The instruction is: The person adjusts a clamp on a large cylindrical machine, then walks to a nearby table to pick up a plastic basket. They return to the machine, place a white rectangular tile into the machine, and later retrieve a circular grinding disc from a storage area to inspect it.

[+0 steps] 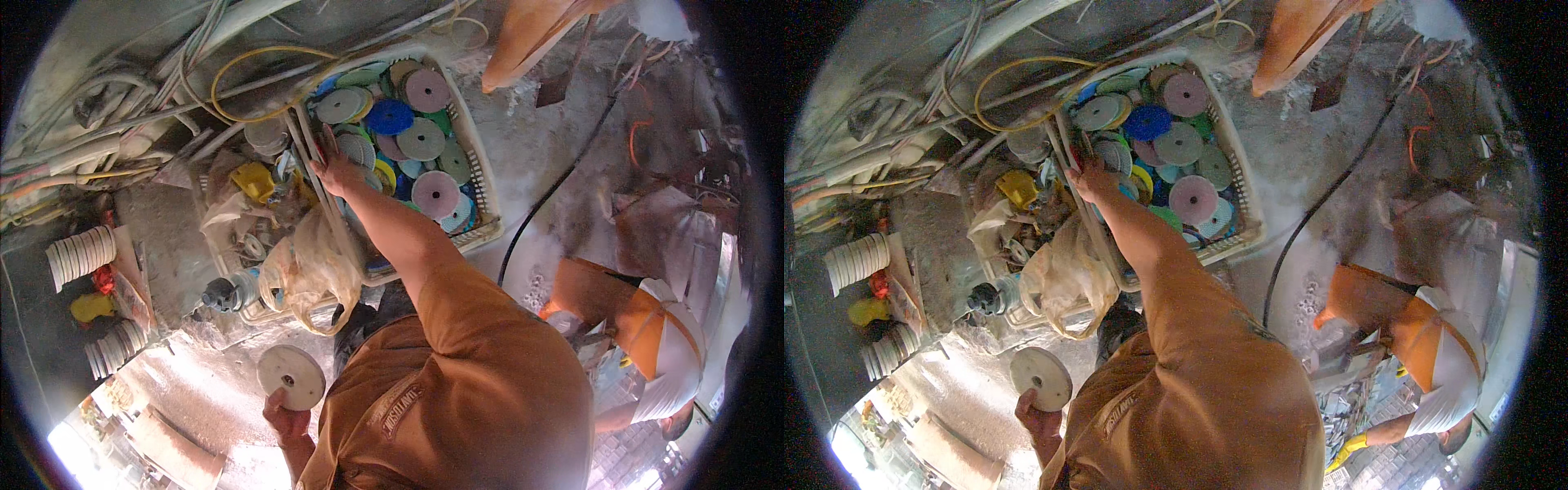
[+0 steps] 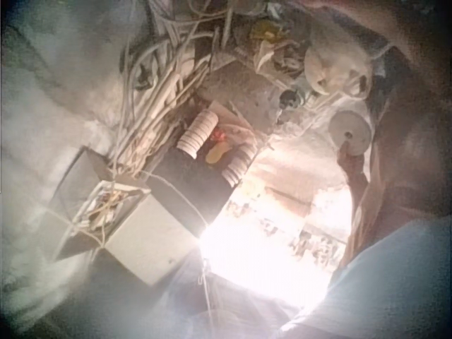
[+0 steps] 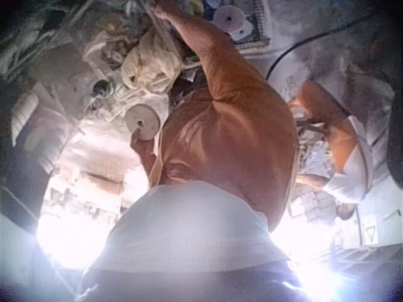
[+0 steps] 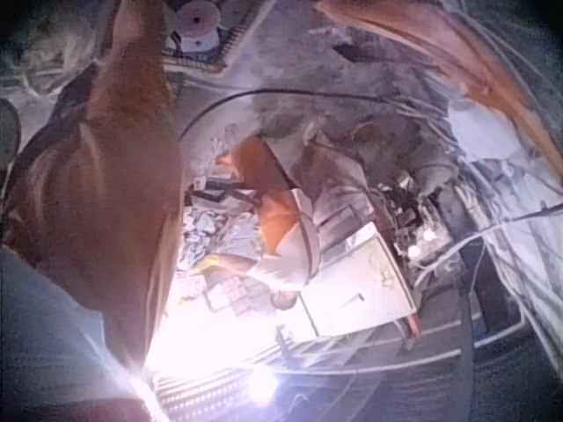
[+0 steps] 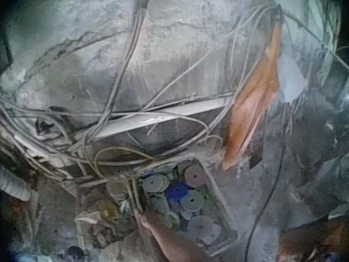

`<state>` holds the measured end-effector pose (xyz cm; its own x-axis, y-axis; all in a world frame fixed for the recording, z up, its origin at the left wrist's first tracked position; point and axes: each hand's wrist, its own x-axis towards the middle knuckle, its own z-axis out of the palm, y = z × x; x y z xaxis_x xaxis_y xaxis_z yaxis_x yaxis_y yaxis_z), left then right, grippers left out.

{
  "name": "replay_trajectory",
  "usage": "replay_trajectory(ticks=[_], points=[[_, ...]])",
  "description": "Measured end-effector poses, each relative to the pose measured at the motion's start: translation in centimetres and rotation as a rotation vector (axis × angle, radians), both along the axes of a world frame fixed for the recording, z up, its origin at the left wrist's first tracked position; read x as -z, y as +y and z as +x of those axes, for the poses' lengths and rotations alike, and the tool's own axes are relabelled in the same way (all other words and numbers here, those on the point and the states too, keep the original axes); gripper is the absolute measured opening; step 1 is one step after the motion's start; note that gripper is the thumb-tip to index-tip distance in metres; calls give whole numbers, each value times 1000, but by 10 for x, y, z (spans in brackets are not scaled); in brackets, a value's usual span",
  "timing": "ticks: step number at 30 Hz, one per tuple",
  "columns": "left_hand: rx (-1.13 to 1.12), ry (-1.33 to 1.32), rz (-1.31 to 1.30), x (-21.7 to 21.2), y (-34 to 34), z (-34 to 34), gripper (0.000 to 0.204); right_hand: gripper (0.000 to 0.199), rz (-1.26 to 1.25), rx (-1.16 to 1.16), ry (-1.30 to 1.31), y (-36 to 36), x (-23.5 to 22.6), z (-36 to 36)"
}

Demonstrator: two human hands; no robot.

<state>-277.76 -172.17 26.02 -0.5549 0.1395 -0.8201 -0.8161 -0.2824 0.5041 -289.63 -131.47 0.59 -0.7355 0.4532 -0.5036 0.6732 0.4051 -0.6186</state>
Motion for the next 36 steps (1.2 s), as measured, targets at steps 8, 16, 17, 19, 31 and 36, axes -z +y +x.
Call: replay_trajectory(ticks=[8,16,17,19,31,36], points=[[-89,-21,-26,-2,14,-4,59,29,419,361,613,41,-69,90],[111,38,181,39,52,-19,48,44,-616,782,569,20,-132,213],[144,37,219,40,63,-26,47,42,-646,816,602,14,-140,219],[189,24,268,35,78,-28,47,38,-733,881,638,-5,-154,233],[317,146,502,21,105,-25,46,31,-1038,588,602,-67,-213,225],[554,695,286,19,79,-33,31,24,-1342,729,708,-57,-222,221]])
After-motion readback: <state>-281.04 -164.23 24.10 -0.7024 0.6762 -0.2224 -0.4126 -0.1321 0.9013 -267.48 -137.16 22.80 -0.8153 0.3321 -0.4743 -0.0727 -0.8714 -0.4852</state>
